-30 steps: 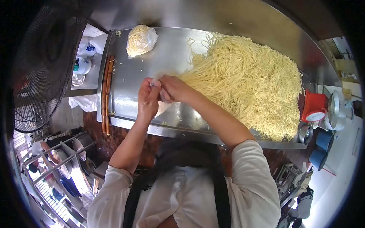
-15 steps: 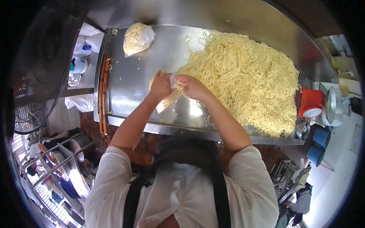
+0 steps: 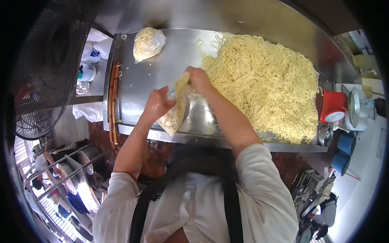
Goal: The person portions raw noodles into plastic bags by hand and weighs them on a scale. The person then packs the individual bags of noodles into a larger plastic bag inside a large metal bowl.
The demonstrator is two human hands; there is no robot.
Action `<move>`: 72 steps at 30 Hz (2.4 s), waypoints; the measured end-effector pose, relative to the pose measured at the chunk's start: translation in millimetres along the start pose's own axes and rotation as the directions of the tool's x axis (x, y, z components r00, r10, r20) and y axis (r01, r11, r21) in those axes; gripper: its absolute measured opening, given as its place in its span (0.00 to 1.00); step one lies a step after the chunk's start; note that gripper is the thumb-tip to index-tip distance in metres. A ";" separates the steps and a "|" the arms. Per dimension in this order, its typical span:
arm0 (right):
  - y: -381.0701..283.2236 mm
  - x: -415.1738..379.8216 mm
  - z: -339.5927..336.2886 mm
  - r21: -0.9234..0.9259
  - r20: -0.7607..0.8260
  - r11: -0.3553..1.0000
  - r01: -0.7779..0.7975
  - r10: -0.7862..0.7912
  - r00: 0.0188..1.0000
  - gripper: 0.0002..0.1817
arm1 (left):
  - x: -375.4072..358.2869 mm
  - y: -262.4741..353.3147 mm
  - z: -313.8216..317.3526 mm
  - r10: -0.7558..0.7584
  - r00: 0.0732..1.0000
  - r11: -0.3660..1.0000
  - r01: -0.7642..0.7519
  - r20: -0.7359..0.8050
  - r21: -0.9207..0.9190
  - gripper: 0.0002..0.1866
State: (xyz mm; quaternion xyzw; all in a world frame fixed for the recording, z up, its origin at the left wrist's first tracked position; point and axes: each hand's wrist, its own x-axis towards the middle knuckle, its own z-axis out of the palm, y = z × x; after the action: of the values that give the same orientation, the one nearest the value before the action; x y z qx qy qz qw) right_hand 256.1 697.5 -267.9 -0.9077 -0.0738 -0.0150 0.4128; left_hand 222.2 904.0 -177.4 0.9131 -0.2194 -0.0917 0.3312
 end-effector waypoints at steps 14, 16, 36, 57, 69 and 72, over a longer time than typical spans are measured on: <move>91.8 45.2 -71.8 -0.228 -0.089 0.948 -0.221 0.205 0.975 0.16 | 0.7 27.4 -12.4 0.084 0.992 0.984 -0.098 -0.095 -0.152 0.18; 136.0 39.3 -80.9 -0.420 -0.217 0.893 -0.161 0.074 0.973 0.17 | 1.6 29.1 -13.8 0.139 0.985 0.972 -0.155 -0.104 -0.173 0.20; -63.6 -14.8 -82.5 -0.443 0.407 0.885 -0.144 0.342 0.847 0.31 | -62.6 -42.5 47.6 -0.699 0.688 0.483 0.253 -0.195 -0.838 0.14; -72.9 -74.4 -1.8 -0.299 0.063 0.953 0.039 -0.021 0.998 0.22 | -50.4 -7.9 -25.5 -0.595 0.803 0.445 0.283 -0.045 -0.850 0.16; -42.7 -100.2 57.0 0.248 0.407 0.949 -0.194 0.080 0.910 0.29 | -34.8 -21.6 8.8 -0.265 0.936 0.591 0.346 0.230 -0.729 0.20; -72.8 -101.3 56.2 -0.090 0.367 0.962 -0.257 0.272 0.889 0.16 | -34.0 -39.9 8.5 -0.229 0.959 0.556 0.268 0.165 -0.787 0.19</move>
State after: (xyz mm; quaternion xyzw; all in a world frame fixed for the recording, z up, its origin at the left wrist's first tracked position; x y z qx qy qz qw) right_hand 143.4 774.7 -259.5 -0.9030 -0.0271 0.2142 0.3714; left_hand 203.0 942.2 -208.9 0.6852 -0.0310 -0.2458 0.6849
